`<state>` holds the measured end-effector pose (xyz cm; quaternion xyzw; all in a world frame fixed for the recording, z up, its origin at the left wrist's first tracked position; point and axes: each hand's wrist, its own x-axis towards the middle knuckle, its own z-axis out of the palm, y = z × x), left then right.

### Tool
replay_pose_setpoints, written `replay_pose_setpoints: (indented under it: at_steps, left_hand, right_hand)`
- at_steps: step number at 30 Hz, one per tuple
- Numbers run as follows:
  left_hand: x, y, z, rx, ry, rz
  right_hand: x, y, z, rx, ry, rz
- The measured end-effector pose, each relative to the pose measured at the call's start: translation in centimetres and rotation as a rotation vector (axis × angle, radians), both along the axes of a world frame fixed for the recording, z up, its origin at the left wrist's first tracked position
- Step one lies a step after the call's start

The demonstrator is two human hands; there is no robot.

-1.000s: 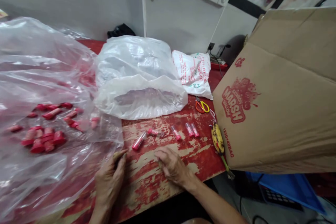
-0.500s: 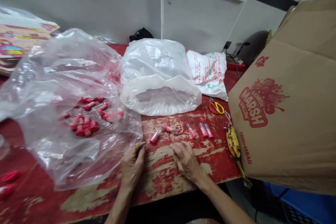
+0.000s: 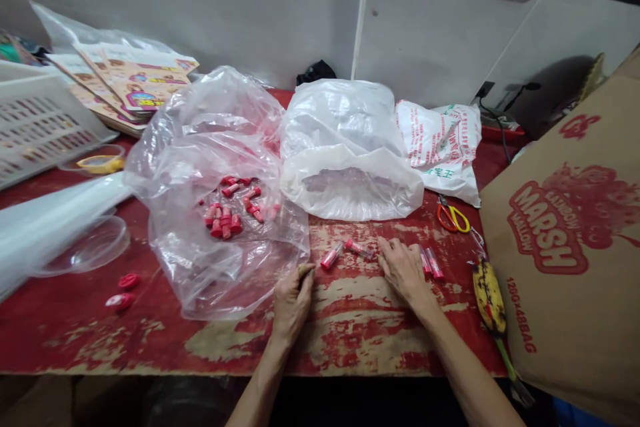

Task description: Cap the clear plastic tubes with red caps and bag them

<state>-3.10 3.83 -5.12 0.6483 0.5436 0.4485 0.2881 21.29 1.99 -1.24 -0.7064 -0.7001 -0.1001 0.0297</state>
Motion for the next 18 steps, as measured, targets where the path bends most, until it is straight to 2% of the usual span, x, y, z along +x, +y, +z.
replay_pose_setpoints:
  at_steps: [3,8,12,15,18]
  left_hand:
    - [0.0,0.1,-0.2,-0.003,-0.003,0.003]
    - [0.1,0.1,-0.3,0.003,-0.010,0.008]
    - [0.1,0.0,0.0,0.007,-0.006,-0.001]
    - [0.1,0.0,0.1,0.003,-0.008,-0.002]
    - [0.0,0.0,0.0,-0.013,-0.004,0.003]
  right_hand:
    - [-0.3,0.0,0.4,0.049,0.009,-0.009]
    - [-2.1,0.5,0.0,0.085,0.114,0.176]
    - [-3.1,0.8,-1.0,0.082,0.191,0.150]
    - [-2.5,-0.2,-0.5,0.147,0.437,0.110]
    - [-1.6,-2.0,1.3,0.132,0.737,0.123]
